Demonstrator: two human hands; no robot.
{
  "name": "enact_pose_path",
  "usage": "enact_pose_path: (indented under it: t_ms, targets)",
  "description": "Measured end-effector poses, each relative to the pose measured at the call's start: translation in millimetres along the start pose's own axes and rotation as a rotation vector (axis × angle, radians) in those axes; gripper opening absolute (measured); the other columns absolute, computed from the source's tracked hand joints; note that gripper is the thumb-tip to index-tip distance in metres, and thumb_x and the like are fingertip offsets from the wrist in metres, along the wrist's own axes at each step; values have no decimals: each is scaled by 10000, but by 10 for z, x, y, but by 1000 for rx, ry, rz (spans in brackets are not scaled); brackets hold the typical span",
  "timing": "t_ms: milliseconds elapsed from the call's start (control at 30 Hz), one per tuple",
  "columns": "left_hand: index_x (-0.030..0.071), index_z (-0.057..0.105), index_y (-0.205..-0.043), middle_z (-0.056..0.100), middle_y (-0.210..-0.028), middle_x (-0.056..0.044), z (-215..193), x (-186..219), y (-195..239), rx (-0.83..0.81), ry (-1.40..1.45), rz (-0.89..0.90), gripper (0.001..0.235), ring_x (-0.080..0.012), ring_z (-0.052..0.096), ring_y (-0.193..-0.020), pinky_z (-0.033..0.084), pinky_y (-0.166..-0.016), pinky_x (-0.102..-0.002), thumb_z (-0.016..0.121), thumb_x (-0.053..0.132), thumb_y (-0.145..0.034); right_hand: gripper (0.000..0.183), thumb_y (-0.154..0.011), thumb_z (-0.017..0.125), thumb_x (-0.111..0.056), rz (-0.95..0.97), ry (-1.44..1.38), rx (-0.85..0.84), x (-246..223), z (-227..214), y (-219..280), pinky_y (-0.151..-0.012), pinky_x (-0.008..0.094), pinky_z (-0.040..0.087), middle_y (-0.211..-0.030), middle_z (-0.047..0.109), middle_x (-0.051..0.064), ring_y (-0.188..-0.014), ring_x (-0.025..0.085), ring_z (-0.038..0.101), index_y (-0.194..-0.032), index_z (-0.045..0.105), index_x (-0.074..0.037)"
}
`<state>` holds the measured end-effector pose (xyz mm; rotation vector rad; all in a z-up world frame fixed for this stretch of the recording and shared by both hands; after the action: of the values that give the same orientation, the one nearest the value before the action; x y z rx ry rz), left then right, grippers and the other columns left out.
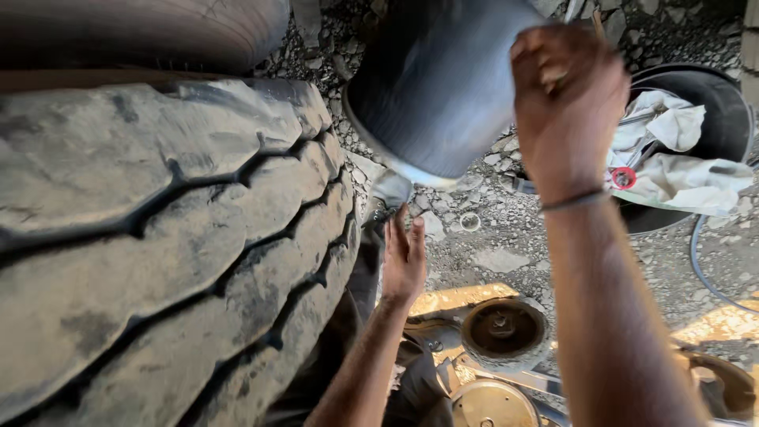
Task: The person moves a metal tank into position, then wraps white thread seal tape around a pipe fitting and screws it into the tank. They repeat the taping and screwing process on a second fitting using a wrench to tighten it.
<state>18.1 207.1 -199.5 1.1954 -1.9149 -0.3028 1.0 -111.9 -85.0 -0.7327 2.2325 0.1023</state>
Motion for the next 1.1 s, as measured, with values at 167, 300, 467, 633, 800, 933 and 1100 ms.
enact_pose_path:
  t_ms: [167,300,467,633,800,933,1100]
  targets:
    - [144,458,-1469,465,-1547,-141,-50,189,205,-151,515,-491,585,-281,675,-1177,642,-797,-402,417,500,-1007,91,-1051,685,-102,281,-362,-96,-230,-108,775,-647,281,592,-977,790,59,-755,111,730,-1032,773,-97]
    - [98,539,-1373,609,-1422,-150,136,4,182,-140,456,-443,497,-251,751,-1059,639,-713,-370,456,449,-1031,150,-983,693,-236,747,-312,-426,-77,-66,1680,-456,339,459,-810,785,57,-521,164,618,-1019,779,-118]
    - [113,571,-1330,640,-1366,-120,159,-306,264,-202,315,-411,416,-228,745,-1028,611,-683,-335,536,373,-1007,258,-943,714,-292,896,-480,-329,-22,-104,2819,-604,295,549,-838,797,108,-682,127,716,-1040,773,-60]
    - [93,589,-1290,645,-1323,-109,-37,-197,414,-311,99,-311,383,-242,755,-978,587,-667,-292,585,356,-1011,309,-934,717,-322,1113,-449,-439,-212,-264,3927,-653,327,571,-808,763,174,-757,275,731,-1058,772,-45]
    - [130,644,-1238,713,-1188,-83,-255,-356,633,-430,-178,-302,370,-205,754,-929,538,-622,-329,555,402,-1005,291,-890,711,-292,1333,-555,-369,-342,-388,5094,-707,312,609,-878,825,116,-808,195,815,-1039,767,-48]
    - [74,667,-1156,753,-1009,-95,-222,-607,778,-476,-225,-153,363,-212,772,-817,556,-660,-325,597,388,-986,296,-899,707,-281,1468,-572,-229,-528,-531,5797,-746,300,606,-912,826,105,-844,186,809,-1059,757,-38]
    - [32,677,-1080,713,-928,-70,9,-904,967,-687,-194,-58,356,-157,697,-749,593,-683,-315,583,370,-1022,309,-923,697,-278,1567,-717,-16,-823,-616,6343,-727,289,573,-873,808,116,-799,172,761,-1067,746,-10]
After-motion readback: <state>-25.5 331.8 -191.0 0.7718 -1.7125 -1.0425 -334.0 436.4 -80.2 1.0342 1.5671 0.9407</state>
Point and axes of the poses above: each hand's wrist, its own y-axis away from the middle knuckle, its own z-axis out of the palm, x = y × z, the point moved 2 cm from there along -y, towards the middle knuckle
